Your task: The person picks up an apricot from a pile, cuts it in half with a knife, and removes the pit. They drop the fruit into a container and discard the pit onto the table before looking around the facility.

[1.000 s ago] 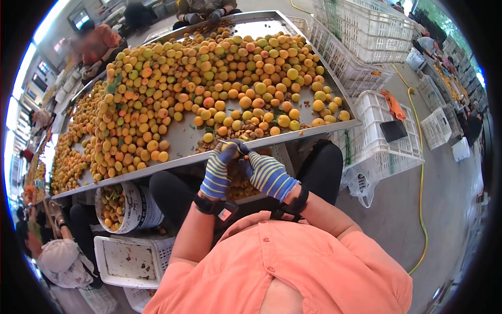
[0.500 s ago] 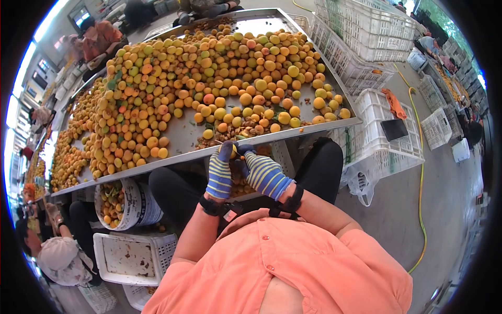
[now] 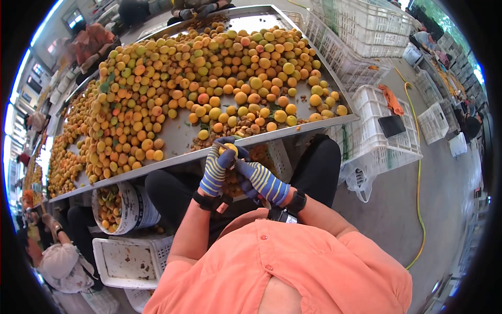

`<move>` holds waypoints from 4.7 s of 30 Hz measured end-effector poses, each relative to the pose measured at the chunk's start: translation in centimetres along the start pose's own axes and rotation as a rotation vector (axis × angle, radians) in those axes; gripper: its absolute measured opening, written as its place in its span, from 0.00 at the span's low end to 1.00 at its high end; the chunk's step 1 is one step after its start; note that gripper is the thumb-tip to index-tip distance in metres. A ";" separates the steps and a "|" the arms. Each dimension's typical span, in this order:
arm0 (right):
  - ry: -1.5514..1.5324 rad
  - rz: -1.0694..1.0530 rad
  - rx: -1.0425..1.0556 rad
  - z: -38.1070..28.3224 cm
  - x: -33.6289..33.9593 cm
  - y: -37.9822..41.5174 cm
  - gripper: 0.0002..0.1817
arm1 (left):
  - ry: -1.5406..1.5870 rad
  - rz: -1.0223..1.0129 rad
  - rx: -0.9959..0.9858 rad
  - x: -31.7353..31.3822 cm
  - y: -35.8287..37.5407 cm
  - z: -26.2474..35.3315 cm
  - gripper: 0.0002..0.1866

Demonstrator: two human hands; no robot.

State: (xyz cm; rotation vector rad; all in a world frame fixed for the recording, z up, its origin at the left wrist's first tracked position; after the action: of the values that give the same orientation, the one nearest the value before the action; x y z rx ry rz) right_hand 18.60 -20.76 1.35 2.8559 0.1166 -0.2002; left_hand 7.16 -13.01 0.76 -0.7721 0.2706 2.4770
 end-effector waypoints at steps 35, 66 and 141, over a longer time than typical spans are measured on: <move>0.235 0.334 0.271 0.6 4.8 -3.2 0.19 | -0.235 0.280 -0.305 -2.6 1.4 -0.5 0.13; -0.276 0.350 0.450 -7.8 2.7 -1.4 0.11 | -0.065 0.145 0.167 -2.7 2.1 -4.8 0.23; 1.134 0.198 0.461 -2.7 3.1 -3.4 0.14 | -0.140 0.490 0.230 0.3 -0.2 -4.5 0.32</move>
State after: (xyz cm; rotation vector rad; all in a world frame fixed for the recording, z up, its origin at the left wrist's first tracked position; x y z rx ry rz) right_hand 21.67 -16.60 2.52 2.9684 -0.0019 1.6051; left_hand 9.17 -14.16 -3.08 -0.4717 0.7555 2.8647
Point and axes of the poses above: each hand's wrist, its own y-axis away from the middle knuckle, its own x-axis out of the back of the hand, z = x × y, the point moved 2 cm from there along -y, towards the middle knuckle, and after that the axes turned 6 degrees about y, right-handed, at the moved point
